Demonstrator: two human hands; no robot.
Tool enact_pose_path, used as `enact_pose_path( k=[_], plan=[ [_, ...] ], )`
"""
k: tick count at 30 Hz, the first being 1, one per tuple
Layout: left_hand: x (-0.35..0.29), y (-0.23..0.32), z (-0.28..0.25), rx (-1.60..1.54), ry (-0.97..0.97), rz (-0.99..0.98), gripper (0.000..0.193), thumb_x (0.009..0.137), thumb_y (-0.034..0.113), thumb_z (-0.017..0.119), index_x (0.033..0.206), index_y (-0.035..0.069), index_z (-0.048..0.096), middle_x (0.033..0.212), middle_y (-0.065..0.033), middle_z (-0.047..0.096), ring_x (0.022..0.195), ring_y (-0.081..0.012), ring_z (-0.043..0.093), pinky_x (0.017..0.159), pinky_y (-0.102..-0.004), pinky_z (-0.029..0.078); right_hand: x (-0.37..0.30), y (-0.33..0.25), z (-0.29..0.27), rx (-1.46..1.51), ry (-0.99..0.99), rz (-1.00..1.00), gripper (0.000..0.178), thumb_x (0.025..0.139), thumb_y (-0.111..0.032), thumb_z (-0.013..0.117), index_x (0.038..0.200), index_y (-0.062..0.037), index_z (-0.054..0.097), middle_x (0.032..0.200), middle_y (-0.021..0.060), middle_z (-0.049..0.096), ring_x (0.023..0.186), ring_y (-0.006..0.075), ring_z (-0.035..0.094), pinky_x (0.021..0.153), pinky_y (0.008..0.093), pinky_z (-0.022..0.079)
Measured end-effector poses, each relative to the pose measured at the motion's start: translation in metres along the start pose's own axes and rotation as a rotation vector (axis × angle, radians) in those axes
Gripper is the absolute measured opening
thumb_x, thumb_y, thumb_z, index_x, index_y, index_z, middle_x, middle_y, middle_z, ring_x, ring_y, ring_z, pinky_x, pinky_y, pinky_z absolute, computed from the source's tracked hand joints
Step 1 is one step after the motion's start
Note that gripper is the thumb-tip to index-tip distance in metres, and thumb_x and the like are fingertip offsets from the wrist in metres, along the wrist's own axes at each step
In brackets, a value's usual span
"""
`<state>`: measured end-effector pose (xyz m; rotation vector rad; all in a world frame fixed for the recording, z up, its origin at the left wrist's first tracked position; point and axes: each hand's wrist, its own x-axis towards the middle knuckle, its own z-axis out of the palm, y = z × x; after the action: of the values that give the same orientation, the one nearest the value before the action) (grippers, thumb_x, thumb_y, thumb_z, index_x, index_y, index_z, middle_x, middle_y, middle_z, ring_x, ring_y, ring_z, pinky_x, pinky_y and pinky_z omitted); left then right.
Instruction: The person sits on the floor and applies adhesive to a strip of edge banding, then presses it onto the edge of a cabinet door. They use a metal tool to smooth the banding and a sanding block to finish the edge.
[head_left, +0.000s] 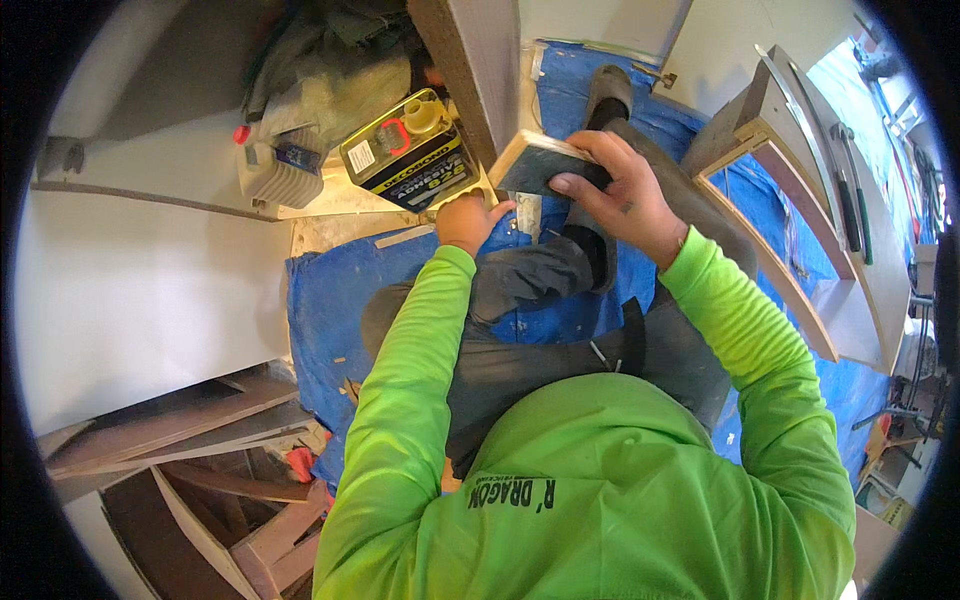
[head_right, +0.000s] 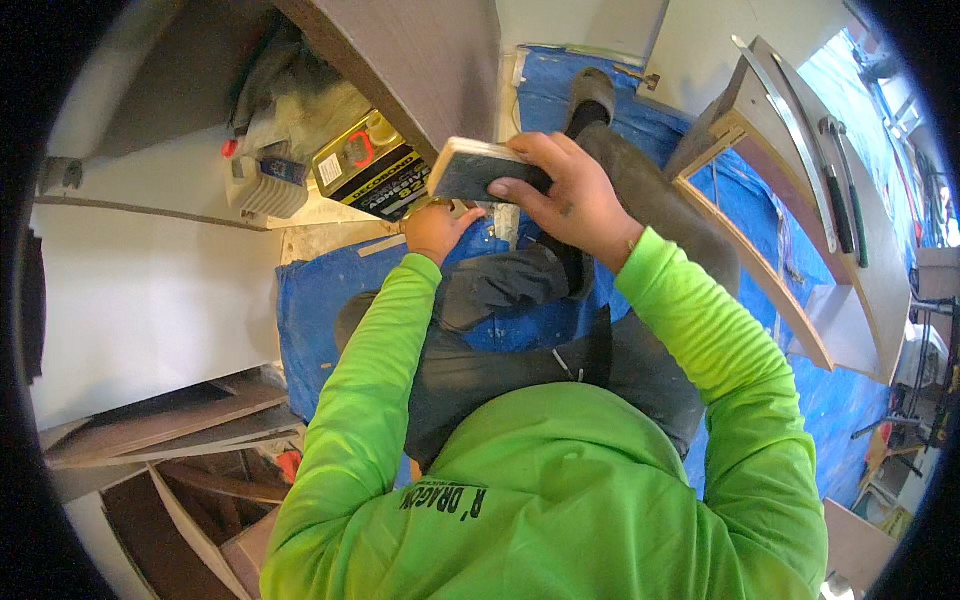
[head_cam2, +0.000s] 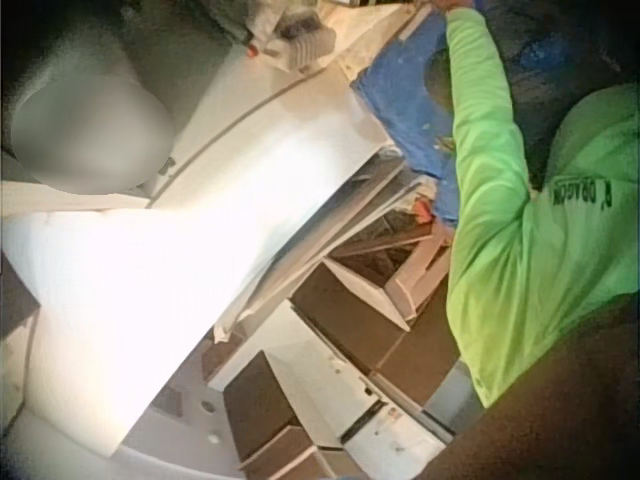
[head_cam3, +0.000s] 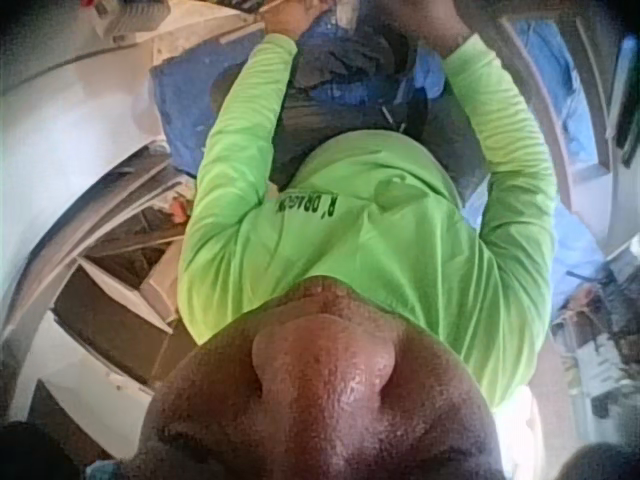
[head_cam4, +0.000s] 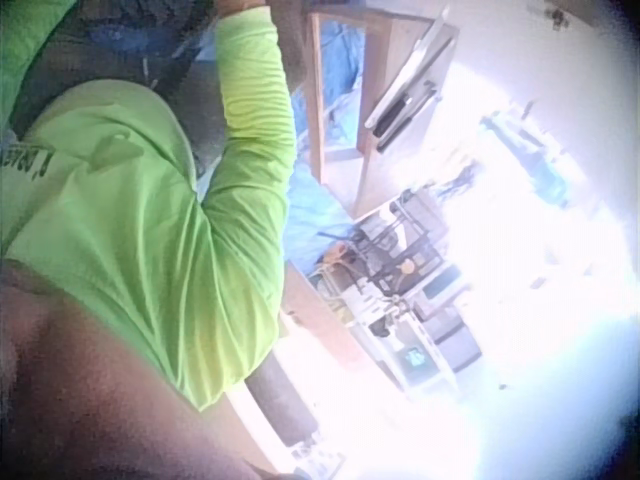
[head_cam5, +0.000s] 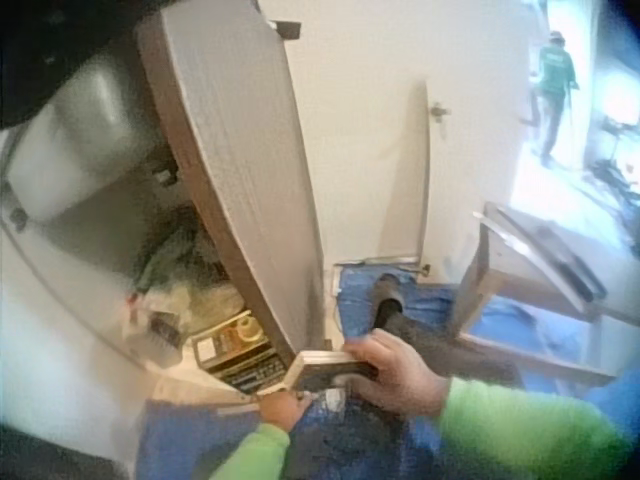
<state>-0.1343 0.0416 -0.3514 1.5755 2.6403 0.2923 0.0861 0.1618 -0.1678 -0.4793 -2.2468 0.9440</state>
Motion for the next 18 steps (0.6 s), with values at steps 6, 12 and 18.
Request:
enact_pose_path(
  k=[6, 12, 18],
  plan=[
    [-0.012, -0.025, 0.021, -0.263, -0.139, -0.190, 0.048, 0.088, 0.052, 0.066, 0.087, 0.005, 0.074, 0.082, -0.0196, 0.072, 0.080, -0.0393, 0.070, 0.073, -0.0497, 0.055, 0.047, 0.016, 0.012, -0.285, -0.046, -0.377, 0.036, 0.079, -0.030, 0.082, 0.106, -0.0107, 0.066, 0.093, 0.0081, 0.067, 0.087, 0.0312, 0.061, 0.077, 0.0424, 0.050],
    [-0.014, -0.046, 0.047, -0.566, 0.034, -0.285, 0.035, 0.094, 0.034, 0.061, 0.088, 0.001, 0.070, 0.084, -0.0247, 0.069, 0.083, -0.0441, 0.067, 0.073, -0.0511, 0.054, 0.010, 0.087, 0.079, -0.525, -0.349, -0.338, 0.031, 0.088, -0.040, 0.070, 0.107, -0.0151, 0.067, 0.097, 0.0044, 0.068, 0.094, 0.0294, 0.061, 0.081, 0.0451, 0.047],
    [-0.011, -0.032, 0.031, -0.639, 0.081, -0.286, 0.044, 0.097, 0.040, 0.060, 0.081, 0.000, 0.065, 0.078, -0.0262, 0.066, 0.078, -0.0458, 0.064, 0.069, -0.0511, 0.050, -0.020, 0.119, 0.109, -0.590, -0.396, -0.210, 0.029, 0.090, -0.042, 0.067, 0.105, -0.0168, 0.067, 0.096, 0.0028, 0.068, 0.096, 0.0291, 0.061, 0.082, 0.0459, 0.046]
  ],
)
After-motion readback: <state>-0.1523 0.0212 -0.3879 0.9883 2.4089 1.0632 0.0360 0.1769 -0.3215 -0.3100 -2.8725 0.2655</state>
